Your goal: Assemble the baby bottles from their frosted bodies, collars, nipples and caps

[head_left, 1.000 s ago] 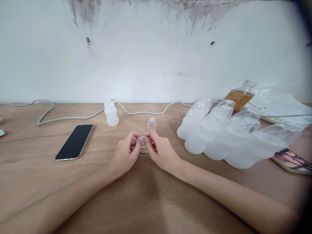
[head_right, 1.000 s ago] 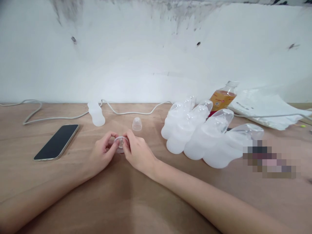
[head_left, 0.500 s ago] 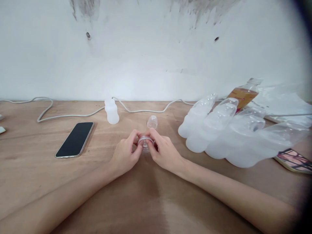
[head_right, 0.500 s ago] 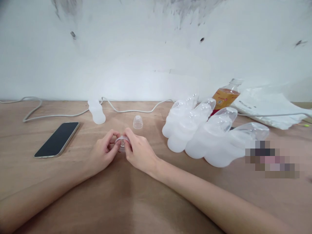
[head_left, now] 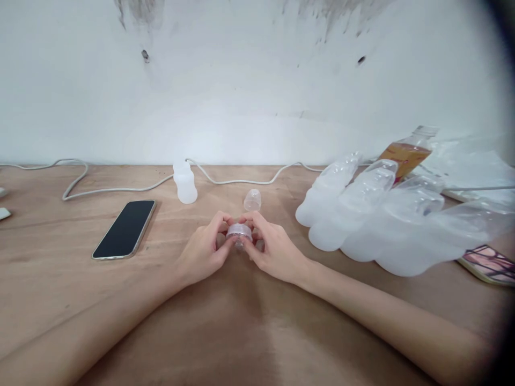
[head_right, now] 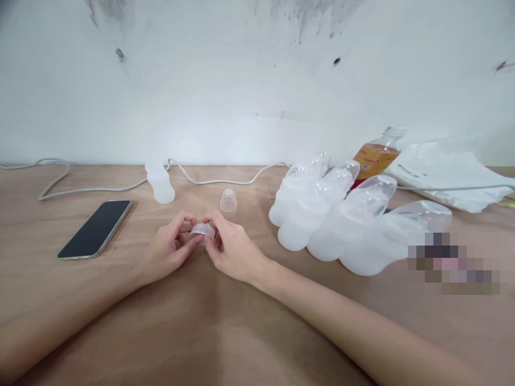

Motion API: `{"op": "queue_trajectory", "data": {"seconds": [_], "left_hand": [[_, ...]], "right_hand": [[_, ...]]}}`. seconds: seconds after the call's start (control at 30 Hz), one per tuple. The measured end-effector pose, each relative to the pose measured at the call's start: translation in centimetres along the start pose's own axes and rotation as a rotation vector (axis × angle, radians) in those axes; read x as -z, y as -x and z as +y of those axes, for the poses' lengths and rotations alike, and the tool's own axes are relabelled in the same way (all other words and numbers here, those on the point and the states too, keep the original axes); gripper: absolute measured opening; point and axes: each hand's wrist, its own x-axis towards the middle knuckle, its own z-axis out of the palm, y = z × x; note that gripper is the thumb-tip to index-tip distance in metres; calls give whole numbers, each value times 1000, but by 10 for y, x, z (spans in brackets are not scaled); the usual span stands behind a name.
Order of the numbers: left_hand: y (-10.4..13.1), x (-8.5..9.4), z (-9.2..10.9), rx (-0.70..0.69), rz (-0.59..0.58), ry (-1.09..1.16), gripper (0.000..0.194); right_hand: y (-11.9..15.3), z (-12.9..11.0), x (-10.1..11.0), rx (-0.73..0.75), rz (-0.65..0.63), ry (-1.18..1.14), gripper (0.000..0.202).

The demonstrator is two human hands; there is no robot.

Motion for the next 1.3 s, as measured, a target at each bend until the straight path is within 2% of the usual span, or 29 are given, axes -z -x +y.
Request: {"op": "queue_trajectory", "data": {"seconds": [0.17,0.4,0.5,0.6,0.67,0.73,0.77,0.8,0.83,0.87,0.9,0.93,0.97,1.0,1.07,1.17,1.3], "left_hand": [[-1,-2,2,-13,25,-65,9],[-2,-2,1,12,52,-119,6],[0,-2,-5,-27,96,-307,11],[0,2,-3,-103,74,-425,14],[0,10,1,-179,14,-431,17],[-3,25,3,-326,3,-434,32],[-6,34,2,-407,55,-435,43],[-11,44,-2,-489,163,-430,50],[-17,53,-8,-520,335,-410,50],[-24,62,-16,-457,519,-402,52],[-33,70,-26,-291,650,-372,57],[-42,76,-36,-107,706,-318,66],[-51,80,-46,77,667,-255,73],[-59,82,-55,229,526,-203,76],[-68,82,-65,278,372,-175,69],[-59,72,-60,227,229,-165,58],[-20,55,-33,106,19,-173,58]], "right_hand": [[0,0,-4,18,14,7,25],[0,-4,-4,-62,50,-54,25],[-1,-4,-2,-153,12,-255,41],[-4,-3,-3,-329,-25,-531,54],[-6,-1,-3,-400,-46,-659,54],[-8,1,-4,-412,-62,-732,47],[-8,2,-4,-408,-66,-757,43],[-8,3,-4,-402,-68,-774,39],[-8,4,-4,-395,-65,-784,38],[-8,4,-5,-385,-62,-788,37],[-7,5,-5,-375,-57,-789,36],[-7,6,-6,-366,-47,-791,36],[-6,6,-7,-361,-38,-797,36],[-6,7,-7,-359,-32,-807,35],[-6,8,-8,-361,-23,-838,34],[-6,9,-7,-356,57,-871,35],[-4,9,-3,-263,199,-860,43]]}}
